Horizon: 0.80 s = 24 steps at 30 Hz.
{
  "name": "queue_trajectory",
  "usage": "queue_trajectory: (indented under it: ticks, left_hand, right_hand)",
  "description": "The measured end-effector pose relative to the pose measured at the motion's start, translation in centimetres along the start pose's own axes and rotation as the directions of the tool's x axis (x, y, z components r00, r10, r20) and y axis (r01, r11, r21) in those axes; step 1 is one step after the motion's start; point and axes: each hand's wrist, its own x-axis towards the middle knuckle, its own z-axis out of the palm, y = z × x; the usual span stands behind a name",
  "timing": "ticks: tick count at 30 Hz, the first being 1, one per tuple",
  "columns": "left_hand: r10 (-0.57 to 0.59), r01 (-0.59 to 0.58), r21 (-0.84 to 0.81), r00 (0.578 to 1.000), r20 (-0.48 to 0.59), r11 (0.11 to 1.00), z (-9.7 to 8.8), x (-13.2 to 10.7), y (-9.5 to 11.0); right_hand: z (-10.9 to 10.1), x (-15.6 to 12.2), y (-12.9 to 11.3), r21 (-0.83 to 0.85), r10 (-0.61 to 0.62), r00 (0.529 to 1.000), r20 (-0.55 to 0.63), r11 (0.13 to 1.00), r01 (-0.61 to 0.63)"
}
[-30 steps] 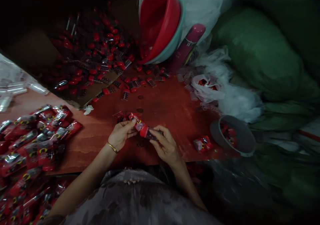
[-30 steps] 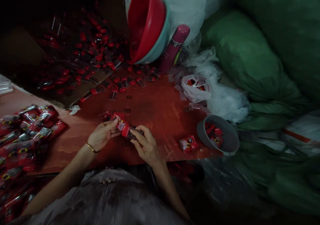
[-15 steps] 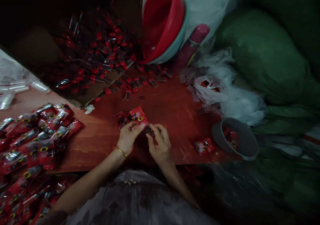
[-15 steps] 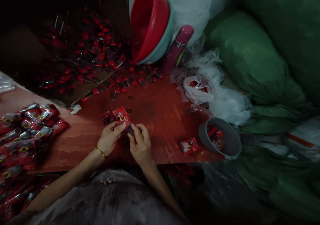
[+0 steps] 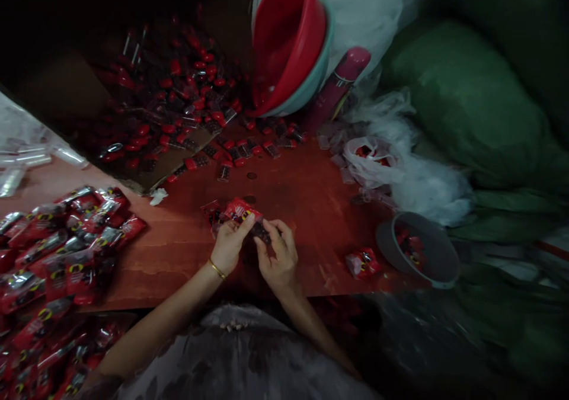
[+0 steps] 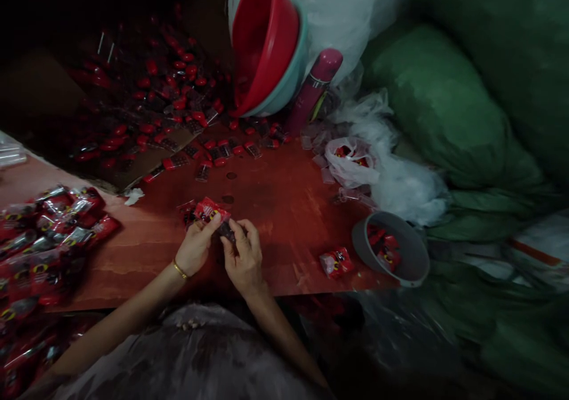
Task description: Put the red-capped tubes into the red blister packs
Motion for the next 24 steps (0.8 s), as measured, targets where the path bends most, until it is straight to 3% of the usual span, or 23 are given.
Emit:
queue_trajectory:
  ticks: [3,5,8,11,14,17,20,22,24]
  left_hand:
    - [0.017,-0.017,-0.045,1.000,0.003,0.999,0.0,0.4,0.7]
    - [0.033,-0.032,-0.030,0.999,0.016,0.999,-0.1,0.6,1.1]
    - [0.023,-0.024,0.007,0.998,0.059,1.000,-0.4,0.8,1.3]
    - [0.008,-0.008,-0.001,1.000,0.025,1.000,-0.4,0.6,1.1]
    - [-0.002,0.002,0.010,1.000,0.002,1.000,-0.4,0.2,0.6]
    - [-0.100,0.091,0.092,0.991,0.093,0.992,-0.7,-0.2,0.1]
    - [-0.117,0.112,0.063,0.988,0.096,0.992,-1.6,-0.3,0.3]
    - [-0.113,0.113,0.003,0.991,0.070,0.994,-2.5,-0.4,0.8]
    - [-0.154,0.156,-0.036,0.986,0.063,0.987,-3.7,-0.7,1.5]
  right_hand:
    - [0.2,-0.2,0.1,0.063,0.078,0.997,0.006,0.995,-0.078]
    - [0.1,-0.3,0.2,0.154,0.212,0.976,0.054,0.964,-0.218]
    - [-0.2,-0.2,0.1,0.297,0.420,0.873,0.250,0.824,-0.482]
    - [-0.5,0.0,-0.5,0.353,0.463,0.807,0.367,0.733,-0.581]
    - [-0.4,0.2,-1.0,0.366,0.462,0.809,0.363,0.728,-0.580]
    - [0.2,0.3,-0.7,0.372,0.455,0.798,0.396,0.715,-0.592]
    - [1.4,0.6,0.3,0.369,0.424,0.801,0.422,0.727,-0.579]
    - [2.3,1.0,0.7,0.311,0.345,0.860,0.377,0.827,-0.468]
    - [3.2,1.5,0.6,0.208,0.178,0.926,0.332,0.944,-0.256]
